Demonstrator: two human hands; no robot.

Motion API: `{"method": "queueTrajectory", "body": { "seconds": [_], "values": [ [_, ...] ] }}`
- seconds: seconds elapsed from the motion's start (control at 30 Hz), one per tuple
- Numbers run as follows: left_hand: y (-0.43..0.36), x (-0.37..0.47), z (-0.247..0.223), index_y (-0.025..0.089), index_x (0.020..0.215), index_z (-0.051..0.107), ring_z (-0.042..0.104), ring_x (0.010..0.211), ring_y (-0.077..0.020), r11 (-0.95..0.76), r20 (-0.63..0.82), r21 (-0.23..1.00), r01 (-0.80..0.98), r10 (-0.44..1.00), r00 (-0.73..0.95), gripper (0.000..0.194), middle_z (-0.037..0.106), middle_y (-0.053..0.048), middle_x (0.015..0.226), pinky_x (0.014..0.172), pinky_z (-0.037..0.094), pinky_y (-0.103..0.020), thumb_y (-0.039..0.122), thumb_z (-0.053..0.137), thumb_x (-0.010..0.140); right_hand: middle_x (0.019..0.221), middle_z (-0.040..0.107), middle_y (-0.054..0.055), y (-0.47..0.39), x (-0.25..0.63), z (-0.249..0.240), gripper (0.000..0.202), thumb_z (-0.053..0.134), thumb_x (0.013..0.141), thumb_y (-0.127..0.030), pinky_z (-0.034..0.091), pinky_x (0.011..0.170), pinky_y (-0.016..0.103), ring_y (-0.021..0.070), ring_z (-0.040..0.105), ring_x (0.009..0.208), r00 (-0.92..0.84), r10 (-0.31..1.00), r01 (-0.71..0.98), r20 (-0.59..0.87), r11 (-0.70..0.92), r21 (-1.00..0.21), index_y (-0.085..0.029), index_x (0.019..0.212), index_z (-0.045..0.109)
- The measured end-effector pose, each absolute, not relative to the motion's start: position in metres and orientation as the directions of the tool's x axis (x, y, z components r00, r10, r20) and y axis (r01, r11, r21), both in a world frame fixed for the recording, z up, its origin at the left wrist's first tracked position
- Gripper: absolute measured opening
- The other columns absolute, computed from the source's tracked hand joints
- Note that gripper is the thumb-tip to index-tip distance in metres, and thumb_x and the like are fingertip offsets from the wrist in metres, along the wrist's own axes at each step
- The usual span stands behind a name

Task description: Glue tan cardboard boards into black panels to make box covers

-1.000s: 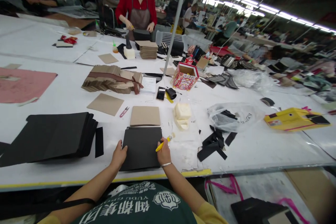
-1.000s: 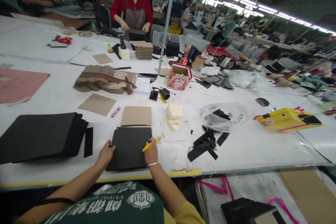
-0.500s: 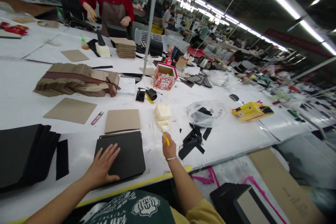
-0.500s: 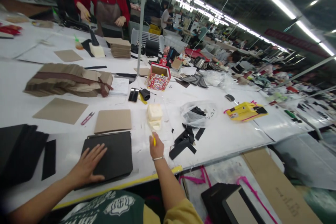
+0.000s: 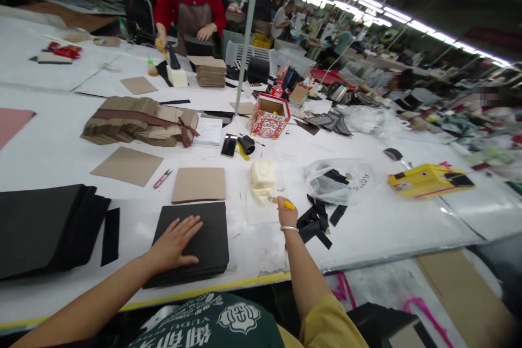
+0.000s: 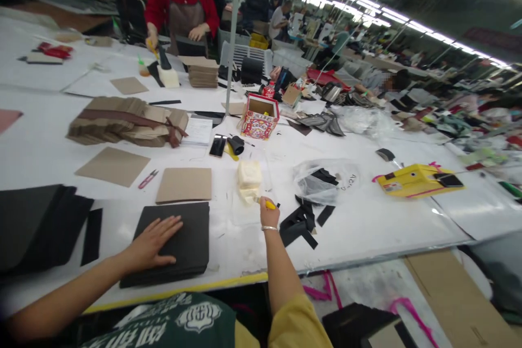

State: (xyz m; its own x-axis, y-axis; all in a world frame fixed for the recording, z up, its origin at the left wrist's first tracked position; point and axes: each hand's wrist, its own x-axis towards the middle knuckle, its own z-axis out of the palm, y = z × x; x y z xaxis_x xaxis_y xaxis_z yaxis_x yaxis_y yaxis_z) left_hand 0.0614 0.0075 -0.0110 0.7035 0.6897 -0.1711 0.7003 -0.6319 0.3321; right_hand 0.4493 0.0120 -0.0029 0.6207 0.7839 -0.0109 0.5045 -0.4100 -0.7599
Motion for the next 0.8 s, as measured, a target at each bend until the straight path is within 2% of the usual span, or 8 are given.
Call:
{"method": "queueTrajectory", "body": {
  "seconds": [0.07, 0.13, 0.27, 0.37, 0.5, 0.57, 0.67, 0.8],
  "values": [
    [0.033, 0.074, -0.016, 0.02, 0.135, 0.031, 0.024, 0.13, -0.0266, -0.557, -0.116, 0.307, 0.772, 0.783, 0.611, 0.077, 0.028, -0.012, 0.142, 0.105, 0.012, -0.043, 0.059, 0.047, 0.07, 0.065, 0.062, 0.004, 0.016, 0.456, -0.004, 0.028, 0.044, 0.081, -0.036, 0.044, 0.066, 0.026, 0.015, 0.058, 0.065, 0.578, 0.816, 0.574, 0.01, -0.398, -0.715, -0.018, 0.085, 0.065],
    [0.058, 0.09, -0.024, 0.017, 0.132, 0.036, 0.031, 0.126, -0.0281, -0.501, -0.135, 0.304, 0.81, 0.819, 0.557, 0.073, 0.036, -0.014, 0.137, 0.103, 0.017, -0.045, 0.058, 0.044, 0.073, 0.066, 0.063, 0.003, 0.02, 0.461, -0.007, 0.026, 0.043, 0.081, -0.033, 0.044, 0.066, 0.025, 0.0145, 0.058, 0.066, 0.53, 0.847, 0.643, 0.027, -0.381, -0.664, -0.018, 0.082, 0.064],
    [0.087, 0.108, -0.036, 0.017, 0.125, 0.045, 0.046, 0.114, -0.03, -0.468, -0.266, 0.328, 0.821, 0.788, 0.555, 0.071, 0.05, -0.016, 0.125, 0.096, 0.029, -0.043, 0.061, 0.046, 0.07, 0.072, 0.065, 0.002, 0.031, 0.463, -0.016, 0.023, 0.046, 0.08, -0.033, 0.044, 0.069, 0.025, 0.0141, 0.059, 0.07, 0.453, 0.891, 0.701, 0.026, -0.337, -0.629, -0.02, 0.079, 0.064],
    [0.09, 0.107, -0.039, 0.018, 0.124, 0.046, 0.049, 0.11, -0.0302, -0.475, -0.305, 0.356, 0.804, 0.754, 0.581, 0.074, 0.053, -0.015, 0.121, 0.092, 0.034, -0.039, 0.064, 0.048, 0.067, 0.08, 0.067, -0.002, 0.039, 0.464, -0.023, 0.017, 0.051, 0.076, -0.031, 0.044, 0.074, 0.023, 0.0131, 0.06, 0.077, 0.341, 0.94, 0.731, -0.001, -0.266, -0.629, -0.023, 0.079, 0.066],
    [0.085, 0.105, -0.04, 0.019, 0.125, 0.045, 0.048, 0.111, -0.0302, -0.463, -0.304, 0.381, 0.8, 0.755, 0.582, 0.075, 0.053, -0.014, 0.122, 0.093, 0.034, -0.04, 0.064, 0.048, 0.066, 0.082, 0.068, -0.005, 0.048, 0.47, -0.026, 0.01, 0.058, 0.069, -0.024, 0.044, 0.077, 0.021, 0.0129, 0.061, 0.08, 0.224, 0.973, 0.754, -0.054, -0.208, -0.623, -0.025, 0.073, 0.067],
    [0.084, 0.105, -0.038, 0.018, 0.126, 0.043, 0.045, 0.114, -0.0295, -0.446, -0.279, 0.386, 0.807, 0.778, 0.563, 0.076, 0.05, -0.013, 0.126, 0.096, 0.031, -0.041, 0.065, 0.048, 0.066, 0.082, 0.068, -0.005, 0.051, 0.474, -0.024, 0.011, 0.058, 0.07, -0.026, 0.044, 0.077, 0.022, 0.0134, 0.061, 0.08, 0.211, 0.976, 0.762, -0.059, -0.202, -0.615, -0.025, 0.074, 0.068],
    [0.08, 0.1, -0.028, 0.014, 0.126, 0.041, 0.042, 0.118, -0.0264, -0.375, -0.167, 0.4, 0.837, 0.867, 0.469, 0.073, 0.047, -0.013, 0.129, 0.101, 0.028, -0.038, 0.063, 0.043, 0.071, 0.087, 0.068, -0.003, 0.048, 0.476, -0.018, 0.018, 0.051, 0.075, -0.03, 0.044, 0.08, 0.024, 0.0141, 0.06, 0.084, 0.192, 0.981, 0.775, -0.031, -0.171, -0.609, -0.026, 0.08, 0.068],
    [0.071, 0.074, -0.008, 0.014, 0.118, 0.049, 0.047, 0.114, -0.0218, -0.249, -0.044, 0.461, 0.851, 0.952, 0.303, 0.059, 0.053, -0.01, 0.122, 0.1, 0.032, -0.033, 0.056, 0.037, 0.078, 0.086, 0.068, 0.003, 0.032, 0.471, -0.012, 0.018, 0.054, 0.073, -0.029, 0.043, 0.083, 0.029, 0.0181, 0.06, 0.086, 0.067, 0.998, 0.803, -0.004, -0.056, -0.594, -0.022, 0.082, 0.069]
  ]
}}
